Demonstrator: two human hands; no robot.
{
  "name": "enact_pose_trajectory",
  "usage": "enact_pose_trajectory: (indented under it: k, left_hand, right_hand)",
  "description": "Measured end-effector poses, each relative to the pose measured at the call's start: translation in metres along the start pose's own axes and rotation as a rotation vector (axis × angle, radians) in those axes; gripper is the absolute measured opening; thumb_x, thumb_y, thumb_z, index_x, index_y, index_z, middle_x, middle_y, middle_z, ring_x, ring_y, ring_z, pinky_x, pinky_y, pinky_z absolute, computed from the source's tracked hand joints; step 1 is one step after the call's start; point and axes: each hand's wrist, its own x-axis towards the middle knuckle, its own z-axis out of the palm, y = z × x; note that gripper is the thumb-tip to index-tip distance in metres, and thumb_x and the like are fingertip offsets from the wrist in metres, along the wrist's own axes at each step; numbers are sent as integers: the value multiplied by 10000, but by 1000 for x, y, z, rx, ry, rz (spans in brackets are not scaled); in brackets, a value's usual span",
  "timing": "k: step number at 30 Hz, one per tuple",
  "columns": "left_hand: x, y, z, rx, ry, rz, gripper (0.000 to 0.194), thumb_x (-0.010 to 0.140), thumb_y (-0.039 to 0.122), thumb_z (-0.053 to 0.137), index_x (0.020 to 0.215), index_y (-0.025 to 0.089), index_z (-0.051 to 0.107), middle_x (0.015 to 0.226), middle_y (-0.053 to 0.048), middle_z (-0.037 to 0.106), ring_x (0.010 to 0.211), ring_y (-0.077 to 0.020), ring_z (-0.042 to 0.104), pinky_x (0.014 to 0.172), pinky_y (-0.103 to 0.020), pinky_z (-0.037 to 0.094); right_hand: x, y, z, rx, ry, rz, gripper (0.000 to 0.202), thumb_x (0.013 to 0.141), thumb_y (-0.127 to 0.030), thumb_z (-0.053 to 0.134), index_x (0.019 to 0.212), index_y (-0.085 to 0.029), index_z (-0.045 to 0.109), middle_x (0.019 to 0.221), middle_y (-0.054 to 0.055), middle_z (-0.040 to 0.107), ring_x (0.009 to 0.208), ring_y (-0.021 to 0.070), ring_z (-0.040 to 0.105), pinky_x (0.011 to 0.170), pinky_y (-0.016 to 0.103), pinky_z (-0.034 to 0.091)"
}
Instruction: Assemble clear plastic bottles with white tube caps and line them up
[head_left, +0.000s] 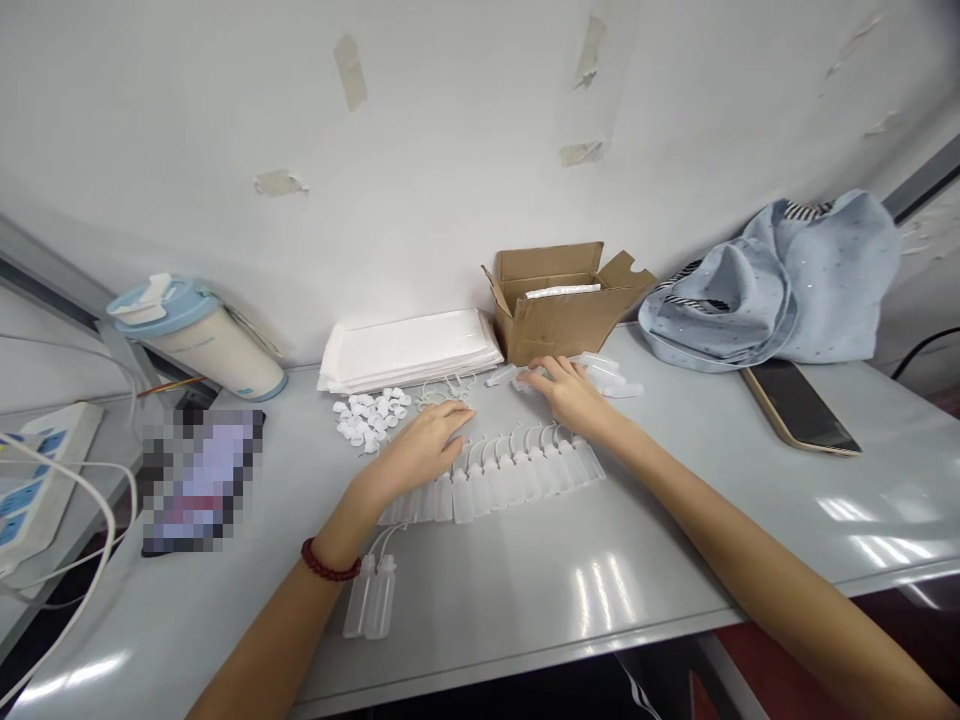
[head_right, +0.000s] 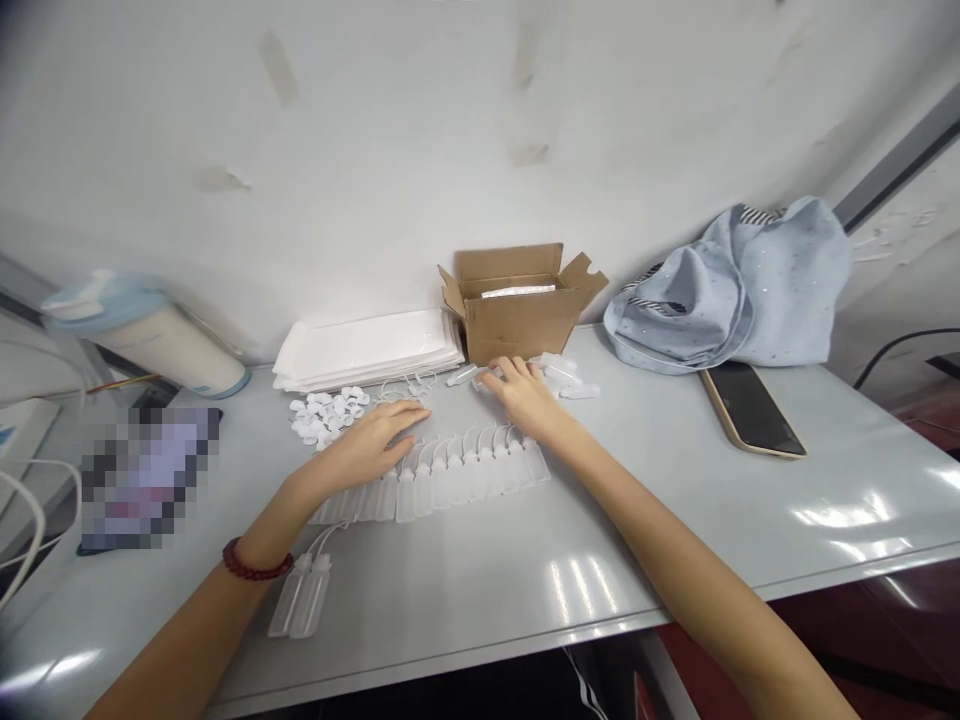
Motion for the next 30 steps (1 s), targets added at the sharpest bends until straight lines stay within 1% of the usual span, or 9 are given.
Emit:
enact_pose_trajectory:
  k: [4, 7, 12, 15, 17, 19, 21, 25, 30]
  left_hand:
    - [4, 3, 0, -56, 49, -20, 329, 858, 183, 465, 1145, 170, 624, 1209, -99, 615, 1117, -261, 566, 958, -411, 463]
    - [2, 9, -7, -121, 130, -62, 298, 871, 194, 453, 1102, 169, 640, 1143, -87, 642, 1012, -233, 605, 860, -373, 506]
    - [-9, 21, -18, -247, 357, -173, 196, 880, 240, 484, 950, 183, 657, 965, -51, 676, 765, -168, 592, 649, -291, 498]
    - [-18, 26, -18, -318, 487, -240, 138, 869, 262, 527, 867, 188, 643, 871, -35, 674, 767, -162, 581, 659, -277, 496]
    - [-23, 29, -16, -367, 546, -273, 129, 866, 278, 545, 884, 183, 632, 862, -35, 672, 784, -162, 596, 672, -275, 512]
    - [-27, 32, -14, -414, 584, -287, 153, 860, 293, 566, 945, 178, 621, 870, -36, 675, 810, -162, 623, 700, -277, 535]
    - [-28, 37, -13, -495, 605, -304, 177, 840, 299, 606, 967, 178, 627, 860, -28, 685, 816, -159, 649, 732, -276, 553]
    - [-28, 52, -9, -656, 598, -306, 79, 801, 261, 664, 841, 193, 678, 814, -1, 697, 756, -134, 666, 714, -236, 567]
    - [-29, 65, -4, -671, 623, -201, 32, 808, 191, 656, 825, 199, 682, 811, 17, 689, 753, -101, 652, 705, -183, 566]
  right_hand:
    - [2, 0, 0, 49, 16, -45, 490, 746, 119, 388, 1106, -148, 586, 1078, 118, 655, 1023, 255, 514, 806, 351, 341]
    - [1, 1, -4, 81, 50, -55, 434, 772, 90, 382, 1066, -138, 607, 956, 125, 673, 943, 268, 520, 762, 355, 359]
    - [-7, 1, -19, 171, 173, -25, 408, 841, 12, 359, 1164, -145, 554, 1026, 135, 609, 896, 243, 539, 728, 342, 433]
    - [-14, -8, -32, 284, 300, 2, 255, 876, -83, 435, 1087, -157, 556, 1032, 124, 563, 904, 220, 561, 739, 336, 469]
    - [-18, -19, -41, 484, 463, 25, 136, 859, -114, 519, 969, -178, 568, 981, 96, 566, 876, 203, 572, 740, 328, 476]
    - [-22, -35, -49, 616, 541, 42, 95, 838, -120, 580, 900, -189, 564, 955, 79, 586, 866, 192, 574, 738, 319, 472]
    - [-25, -51, -55, 739, 529, 51, 93, 825, -120, 613, 833, -192, 556, 940, 65, 594, 852, 177, 576, 746, 314, 465]
    - [-31, -77, -59, 1005, 397, 87, 111, 821, -160, 648, 774, -192, 553, 927, 49, 595, 844, 162, 586, 755, 311, 465]
    - [-34, -88, -58, 1326, 243, 204, 125, 814, -221, 670, 808, -196, 548, 912, 36, 594, 821, 155, 598, 740, 311, 485]
